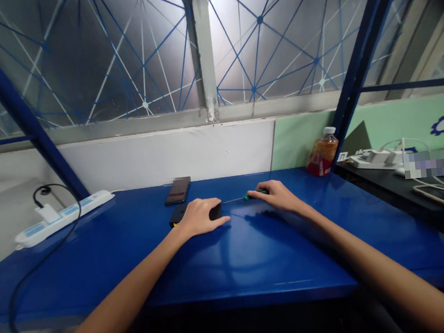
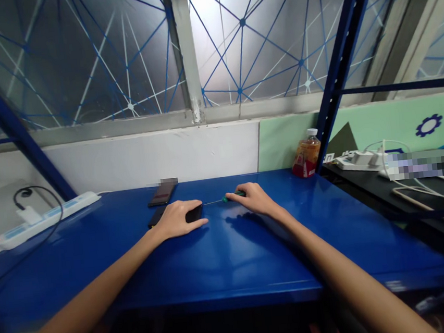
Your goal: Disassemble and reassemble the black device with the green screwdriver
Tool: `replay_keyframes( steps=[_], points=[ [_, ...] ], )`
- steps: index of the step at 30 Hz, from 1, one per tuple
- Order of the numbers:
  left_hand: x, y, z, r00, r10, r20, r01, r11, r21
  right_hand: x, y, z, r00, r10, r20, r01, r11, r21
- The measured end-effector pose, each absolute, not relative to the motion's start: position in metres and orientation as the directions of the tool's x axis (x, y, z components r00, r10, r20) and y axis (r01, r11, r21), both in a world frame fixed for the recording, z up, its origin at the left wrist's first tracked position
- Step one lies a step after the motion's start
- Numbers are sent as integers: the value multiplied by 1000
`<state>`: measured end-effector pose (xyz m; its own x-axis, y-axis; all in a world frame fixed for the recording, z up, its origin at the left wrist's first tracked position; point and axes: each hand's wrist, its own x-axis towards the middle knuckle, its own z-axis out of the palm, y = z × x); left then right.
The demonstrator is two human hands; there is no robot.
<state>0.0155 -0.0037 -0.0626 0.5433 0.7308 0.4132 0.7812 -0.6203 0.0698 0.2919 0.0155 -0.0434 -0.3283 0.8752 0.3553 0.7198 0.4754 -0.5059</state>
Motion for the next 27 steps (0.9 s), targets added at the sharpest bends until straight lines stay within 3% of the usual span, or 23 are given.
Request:
replay_keyframes(
  steps=[7, 17, 27],
  points=[
    [17, -5, -59, 519, 760, 392, 784, -606, 134, 298, 19, -44, -248, 835, 491, 792, 467, -394],
    [16, -4, -59, 511, 767, 388, 781, -603, 163, 286, 21, -56, -322, 830, 456, 811, 490, -320],
    [14, 8, -65, 348, 819, 455, 737, -540, 408, 287, 11, -41, -260, 850, 458, 721, 486, -494]
  ],
)
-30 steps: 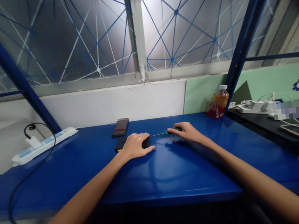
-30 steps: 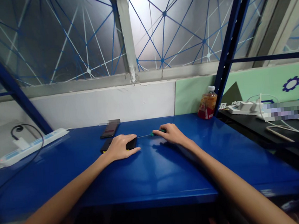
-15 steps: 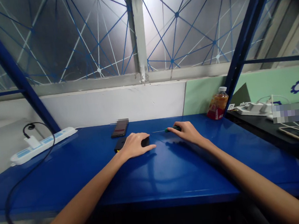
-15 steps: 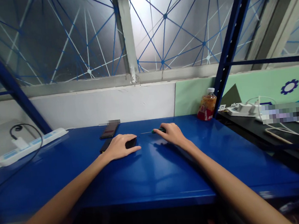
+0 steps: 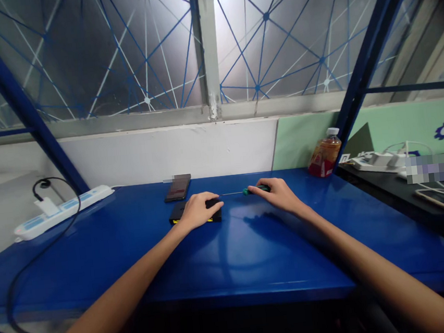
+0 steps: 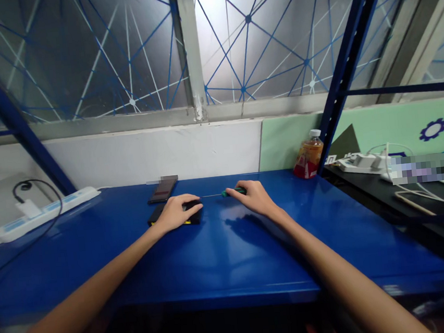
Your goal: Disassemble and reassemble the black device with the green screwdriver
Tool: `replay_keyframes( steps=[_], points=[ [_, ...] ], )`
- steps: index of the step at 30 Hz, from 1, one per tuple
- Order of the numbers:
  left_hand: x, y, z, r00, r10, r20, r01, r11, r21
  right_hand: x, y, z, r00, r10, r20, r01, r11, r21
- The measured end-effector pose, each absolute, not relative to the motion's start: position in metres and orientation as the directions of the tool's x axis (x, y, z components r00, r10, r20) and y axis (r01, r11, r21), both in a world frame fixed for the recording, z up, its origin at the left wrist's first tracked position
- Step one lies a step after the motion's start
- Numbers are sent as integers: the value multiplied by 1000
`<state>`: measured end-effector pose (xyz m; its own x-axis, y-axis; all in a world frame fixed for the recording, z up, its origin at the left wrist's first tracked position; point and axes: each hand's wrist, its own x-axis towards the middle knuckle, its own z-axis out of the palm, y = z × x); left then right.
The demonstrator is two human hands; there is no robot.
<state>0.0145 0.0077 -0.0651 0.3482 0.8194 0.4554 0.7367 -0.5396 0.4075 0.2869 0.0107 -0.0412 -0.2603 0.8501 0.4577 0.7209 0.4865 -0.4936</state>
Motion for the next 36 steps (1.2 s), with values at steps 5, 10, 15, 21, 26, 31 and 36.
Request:
replay_keyframes(
  steps=[5, 10, 15, 21, 26, 31, 36],
  points=[
    [13, 10, -65, 294, 824, 484, 687, -534, 493, 283, 7, -40, -272, 867, 419, 669, 483, -565],
    [14, 9, -64, 296, 812, 503, 664, -554, 503, 282, 8, -42, -286, 853, 437, 660, 506, -556],
    [12, 12, -66, 299, 809, 506, 674, -555, 488, 282, 7, -41, -296, 847, 441, 666, 514, -541],
    [12, 11, -67, 343, 789, 510, 706, -575, 414, 282, 5, -39, -297, 846, 443, 681, 513, -522],
    [11, 10, -66, 406, 751, 520, 729, -610, 312, 283, 5, -39, -297, 833, 466, 688, 525, -501],
    [11, 11, -68, 447, 730, 517, 743, -625, 240, 281, 4, -40, -303, 808, 505, 686, 553, -473],
    [11, 10, -68, 459, 728, 510, 733, -634, 245, 281, 3, -39, -309, 792, 527, 668, 575, -472]
  ],
)
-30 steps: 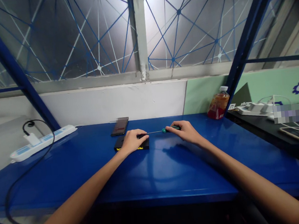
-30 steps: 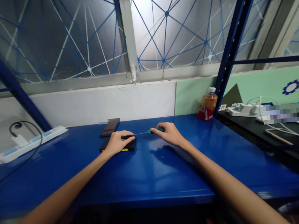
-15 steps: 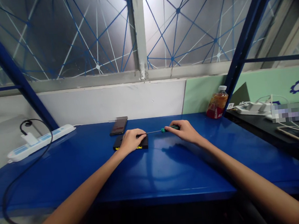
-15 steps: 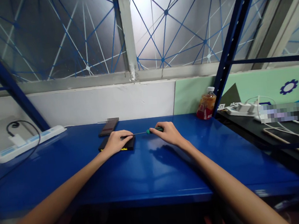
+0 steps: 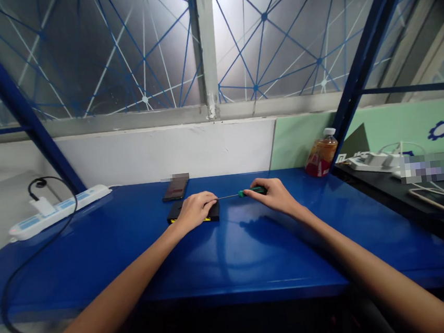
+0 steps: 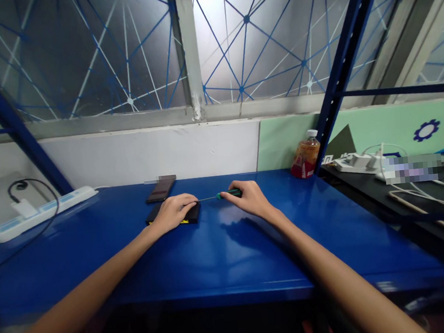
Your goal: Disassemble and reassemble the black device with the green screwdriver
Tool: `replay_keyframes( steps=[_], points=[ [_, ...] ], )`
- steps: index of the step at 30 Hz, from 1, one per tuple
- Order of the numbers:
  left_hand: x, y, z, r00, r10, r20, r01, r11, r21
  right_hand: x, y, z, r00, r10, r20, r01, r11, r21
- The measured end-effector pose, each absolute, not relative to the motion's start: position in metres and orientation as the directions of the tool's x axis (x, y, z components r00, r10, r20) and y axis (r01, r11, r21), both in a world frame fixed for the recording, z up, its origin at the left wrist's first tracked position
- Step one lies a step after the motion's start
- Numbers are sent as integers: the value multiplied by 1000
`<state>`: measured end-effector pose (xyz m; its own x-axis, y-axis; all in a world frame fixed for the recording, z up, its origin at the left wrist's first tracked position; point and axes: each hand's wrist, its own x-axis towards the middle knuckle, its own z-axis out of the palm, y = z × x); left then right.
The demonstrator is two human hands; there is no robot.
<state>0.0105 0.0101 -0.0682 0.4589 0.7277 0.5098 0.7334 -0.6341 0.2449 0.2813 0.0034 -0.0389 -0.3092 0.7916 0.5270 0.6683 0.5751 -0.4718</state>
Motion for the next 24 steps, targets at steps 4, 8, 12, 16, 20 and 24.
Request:
replay_keyframes(
  steps=[4, 8, 12, 16, 20, 24],
  points=[
    [9, 12, -68, 468, 721, 511, 681, -663, 312, 283, 4, -37, -314, 784, 535, 645, 590, -486],
    [6, 15, -69, 466, 726, 506, 614, -677, 406, 285, 6, -39, -386, 793, 472, 644, 598, -478],
    [3, 15, -68, 510, 717, 475, 594, -693, 409, 287, 8, -42, -466, 794, 391, 659, 606, -445],
    [3, 16, -68, 569, 699, 433, 567, -715, 409, 290, 8, -41, -506, 805, 310, 658, 592, -465],
    [3, 15, -66, 603, 699, 384, 566, -714, 412, 290, 6, -37, -528, 818, 229, 680, 569, -463],
    [4, 13, -62, 611, 712, 348, 580, -701, 415, 287, 2, -35, -541, 812, 219, 685, 577, -445]
  ],
)
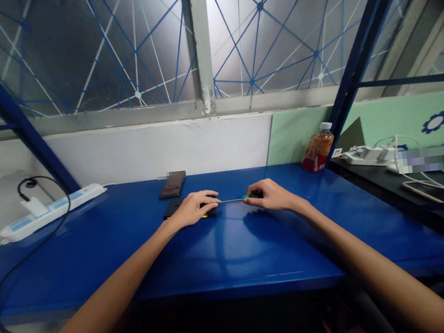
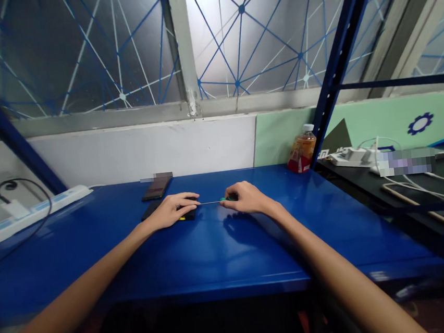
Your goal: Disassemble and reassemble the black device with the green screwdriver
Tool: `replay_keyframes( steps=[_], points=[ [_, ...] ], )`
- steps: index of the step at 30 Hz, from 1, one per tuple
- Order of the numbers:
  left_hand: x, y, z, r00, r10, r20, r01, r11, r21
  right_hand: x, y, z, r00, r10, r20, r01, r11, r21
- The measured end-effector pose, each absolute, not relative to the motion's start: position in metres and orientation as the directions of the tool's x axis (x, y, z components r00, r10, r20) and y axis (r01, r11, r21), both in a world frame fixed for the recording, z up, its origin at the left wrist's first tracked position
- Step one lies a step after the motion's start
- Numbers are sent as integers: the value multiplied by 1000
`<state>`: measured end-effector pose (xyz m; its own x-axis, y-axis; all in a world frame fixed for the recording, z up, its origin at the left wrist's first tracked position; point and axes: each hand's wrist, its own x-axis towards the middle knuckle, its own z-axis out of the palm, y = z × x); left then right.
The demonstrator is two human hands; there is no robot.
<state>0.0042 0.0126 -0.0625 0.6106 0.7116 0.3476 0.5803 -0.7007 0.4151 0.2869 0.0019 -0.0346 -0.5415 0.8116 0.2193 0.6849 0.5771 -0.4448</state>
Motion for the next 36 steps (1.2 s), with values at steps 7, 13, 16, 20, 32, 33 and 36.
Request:
replay_keyframes(
  steps=[7, 13, 16, 20, 32, 33, 36],
  points=[
    [5, 8, -57, 633, 716, 295, 594, -694, 408, 284, 2, -39, -568, 797, 204, 666, 592, -454],
    [6, 9, -55, 626, 724, 288, 583, -681, 444, 287, 5, -38, -568, 802, 183, 652, 575, -494],
    [7, 10, -54, 614, 729, 304, 567, -675, 472, 289, 6, -37, -573, 804, 161, 647, 564, -513],
    [7, 12, -56, 617, 723, 311, 571, -683, 455, 289, 5, -38, -583, 803, 125, 644, 550, -531],
    [5, 13, -56, 628, 722, 289, 577, -682, 449, 282, 3, -43, -620, 773, 133, 614, 584, -531],
    [5, 13, -56, 627, 724, 287, 579, -680, 449, 282, 3, -43, -619, 774, 134, 615, 584, -530],
    [6, 12, -56, 613, 733, 295, 592, -673, 443, 282, 3, -44, -615, 778, 131, 619, 579, -530]
  ],
)
